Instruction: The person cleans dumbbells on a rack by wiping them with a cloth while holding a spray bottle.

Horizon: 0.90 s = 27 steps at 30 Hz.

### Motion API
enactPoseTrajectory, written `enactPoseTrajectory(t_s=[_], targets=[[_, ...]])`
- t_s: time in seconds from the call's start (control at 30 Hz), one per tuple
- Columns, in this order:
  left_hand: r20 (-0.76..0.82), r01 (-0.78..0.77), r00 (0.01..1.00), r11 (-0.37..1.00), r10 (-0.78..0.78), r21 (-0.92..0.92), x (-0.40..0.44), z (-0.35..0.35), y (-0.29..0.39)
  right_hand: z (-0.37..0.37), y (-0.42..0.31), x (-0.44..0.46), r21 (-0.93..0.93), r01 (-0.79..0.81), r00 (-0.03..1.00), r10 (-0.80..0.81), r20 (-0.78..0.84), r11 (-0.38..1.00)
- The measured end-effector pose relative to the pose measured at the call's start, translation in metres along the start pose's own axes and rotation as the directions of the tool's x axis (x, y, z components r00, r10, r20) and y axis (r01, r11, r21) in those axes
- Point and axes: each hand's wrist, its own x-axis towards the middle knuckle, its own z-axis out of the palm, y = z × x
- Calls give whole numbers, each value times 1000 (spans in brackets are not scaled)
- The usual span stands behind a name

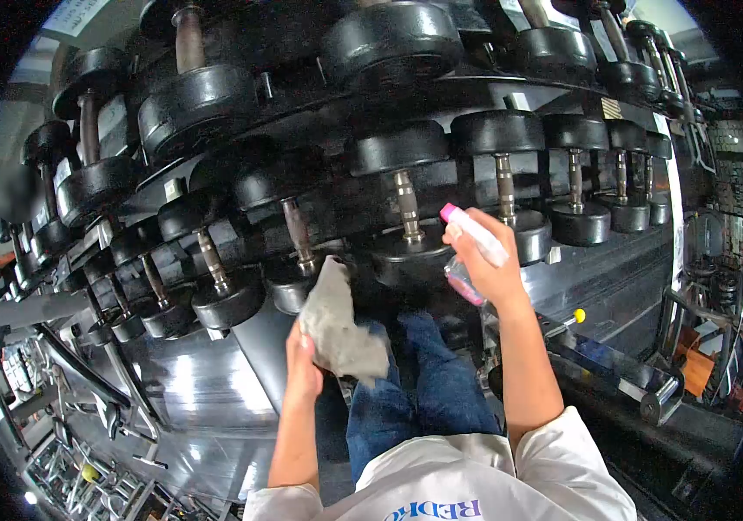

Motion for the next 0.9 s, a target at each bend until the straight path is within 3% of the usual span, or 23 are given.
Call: enactPoseTrajectory(t_s=[0.1, 0.2, 0.3, 0.37, 0.47, 0.5, 0.6, 0.63, 0.73, 0.8, 0.83, 0.9], targets=[[41, 149, 988, 988, -147, -40, -21, 10, -20, -7, -15, 17, -129, -15, 998, 7, -64, 992], [60, 204, 978, 979, -202, -23, -41, 17, -48, -14, -10, 27, -243, 18, 998, -34, -60, 970], [124, 211, 964, 959, -236, 187, -54, 25, -60, -14, -15, 26, -287, 9, 996, -33, -81, 958], [153, 225, 952, 948, -263, 227, -58, 24, -66, -14, -13, 17, -284, 9, 994, -39, -102, 959], [159, 269, 933, 918, -324, 292, -54, 28, -61, -19, -1, -3, -256, 42, 999, -49, -20, 966], [161, 276, 930, 915, -332, 294, -52, 28, -59, -17, -5, -14, -317, -15, 1000, 10, -17, 948], [87, 220, 956, 885, -279, 411, -50, 27, -60, -18, 7, -46, -281, -15, 992, 49, 116, 959], [89, 223, 955, 883, -283, 412, -51, 27, -64, -23, 14, -55, -348, -30, 973, 107, 204, 937], [52, 179, 972, 869, -228, 460, -54, 29, -67, -25, 28, -73, -348, -52, 970, 130, 204, 936], [16, 327, 889, 658, -458, 678, -55, 28, -65, -30, 35, -81, -411, -37, 974, 124, 189, 911], [16, 331, 885, 652, -465, 682, -54, 29, -64, -31, 37, -84, -409, -46, 974, 132, 184, 912], [44, 208, 810, 357, -585, 911, -46, 47, -44, -34, 39, -85, -410, -49, 983, 116, 139, 911]])
